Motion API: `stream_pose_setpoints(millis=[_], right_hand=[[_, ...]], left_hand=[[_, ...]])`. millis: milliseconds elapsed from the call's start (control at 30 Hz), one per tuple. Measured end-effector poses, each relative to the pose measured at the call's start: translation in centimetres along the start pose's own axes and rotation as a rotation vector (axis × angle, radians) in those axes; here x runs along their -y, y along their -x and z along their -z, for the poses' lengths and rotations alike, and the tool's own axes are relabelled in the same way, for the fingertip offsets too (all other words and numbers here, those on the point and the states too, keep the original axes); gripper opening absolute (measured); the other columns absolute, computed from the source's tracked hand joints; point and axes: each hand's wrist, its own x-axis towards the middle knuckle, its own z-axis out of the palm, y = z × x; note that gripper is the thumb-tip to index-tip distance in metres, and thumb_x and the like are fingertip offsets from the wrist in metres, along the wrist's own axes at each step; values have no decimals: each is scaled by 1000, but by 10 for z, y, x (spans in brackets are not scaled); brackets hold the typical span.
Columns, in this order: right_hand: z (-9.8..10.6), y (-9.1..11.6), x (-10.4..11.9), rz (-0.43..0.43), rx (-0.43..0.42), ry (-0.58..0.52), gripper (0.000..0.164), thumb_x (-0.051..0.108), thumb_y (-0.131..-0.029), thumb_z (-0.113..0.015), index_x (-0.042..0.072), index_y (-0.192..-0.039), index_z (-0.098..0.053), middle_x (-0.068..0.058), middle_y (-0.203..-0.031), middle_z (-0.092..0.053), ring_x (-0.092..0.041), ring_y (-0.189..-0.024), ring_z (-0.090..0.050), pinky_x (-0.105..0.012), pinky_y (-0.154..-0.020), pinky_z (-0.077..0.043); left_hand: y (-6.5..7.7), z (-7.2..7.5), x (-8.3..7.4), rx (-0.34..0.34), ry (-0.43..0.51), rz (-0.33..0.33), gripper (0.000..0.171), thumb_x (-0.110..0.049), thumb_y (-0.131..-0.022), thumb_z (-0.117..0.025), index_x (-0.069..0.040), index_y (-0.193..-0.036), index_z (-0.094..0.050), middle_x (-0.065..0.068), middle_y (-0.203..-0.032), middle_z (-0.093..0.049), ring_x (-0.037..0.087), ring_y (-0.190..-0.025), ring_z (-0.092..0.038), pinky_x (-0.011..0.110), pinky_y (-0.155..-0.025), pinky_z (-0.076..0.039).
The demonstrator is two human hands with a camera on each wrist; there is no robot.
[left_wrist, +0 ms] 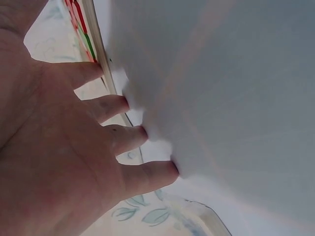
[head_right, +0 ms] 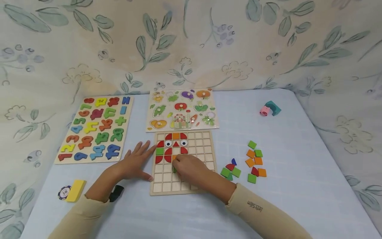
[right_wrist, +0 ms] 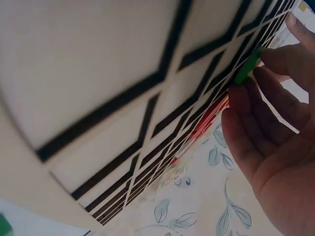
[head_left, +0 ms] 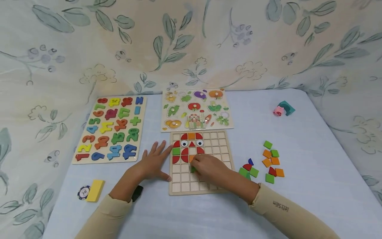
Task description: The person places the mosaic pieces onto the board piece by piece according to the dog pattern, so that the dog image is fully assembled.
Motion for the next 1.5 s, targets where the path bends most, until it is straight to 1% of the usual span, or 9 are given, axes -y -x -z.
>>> stream_pose_setpoints(millis=[200,400,533,700,833,1000,1167,1267,1500], right_hand=[[2,2,-4,0,-26,46,20,20,-78,-71,14,-96,-68,2,-99,-63,-11,-90,-58,-23,-80,-50],[7,1,-3,1,36,8,24,25,-79,-71,16,-101,-69,1,-103,-62,-11,-96,-58,-22,-83,-49],[18,21,-14,-147,85,-24,26,26,-79,-70,18,-103,-67,3,-101,-62,-11,-94,-58,-25,-81,-50],[30,65,-40,-369,115,6,29,26,-75,-74,16,-101,-67,3,-93,-62,-13,-83,-57,-26,-70,-50],[30,97,-58,-431,130,40,26,23,-71,-77,13,-93,-66,4,-84,-60,-12,-72,-54,-23,-60,-46],[24,111,-66,-393,101,13,26,22,-71,-76,12,-92,-64,3,-80,-58,-11,-68,-52,-22,-58,-45],[25,100,-64,-394,90,22,26,18,-70,-76,10,-92,-65,1,-80,-60,-12,-66,-52,-22,-55,-45],[30,88,-55,-374,68,34,29,19,-69,-77,11,-94,-66,1,-82,-61,-12,-68,-54,-24,-58,-49],[24,38,-9,-108,36,-3,32,28,-72,-76,16,-100,-67,3,-90,-63,-10,-81,-59,-25,-73,-52]], left_hand=[[-5,5,-9,-11,3,-50,116,-52,-54,-80,-24,-146,-15,8,-153,-2,36,-137,8,67,-101,-4],[1,3,0,-7,26,-25,119,-50,-52,-82,-21,-146,-15,12,-152,-4,39,-136,7,69,-99,-3],[1,0,3,-9,40,-38,120,-51,-51,-81,-22,-146,-15,12,-152,-4,40,-136,7,70,-98,-2],[1,1,4,-17,37,-53,119,-52,-51,-81,-22,-146,-15,12,-152,-3,39,-136,8,70,-98,-2],[-1,2,3,-20,28,-68,118,-52,-53,-80,-21,-146,-15,11,-152,-2,39,-136,8,69,-98,-2],[-1,1,0,-6,33,-54,118,-51,-53,-80,-21,-146,-15,11,-152,-2,39,-136,8,69,-99,-2],[2,2,3,0,41,-37,116,-53,-54,-79,-23,-146,-14,9,-153,-1,36,-137,10,67,-100,-2],[1,1,2,12,42,-30,116,-53,-54,-79,-25,-146,-14,7,-153,1,34,-137,11,66,-102,-1],[1,4,1,15,26,-15,117,-53,-55,-79,-26,-146,-12,6,-153,2,34,-137,11,65,-102,-2]])
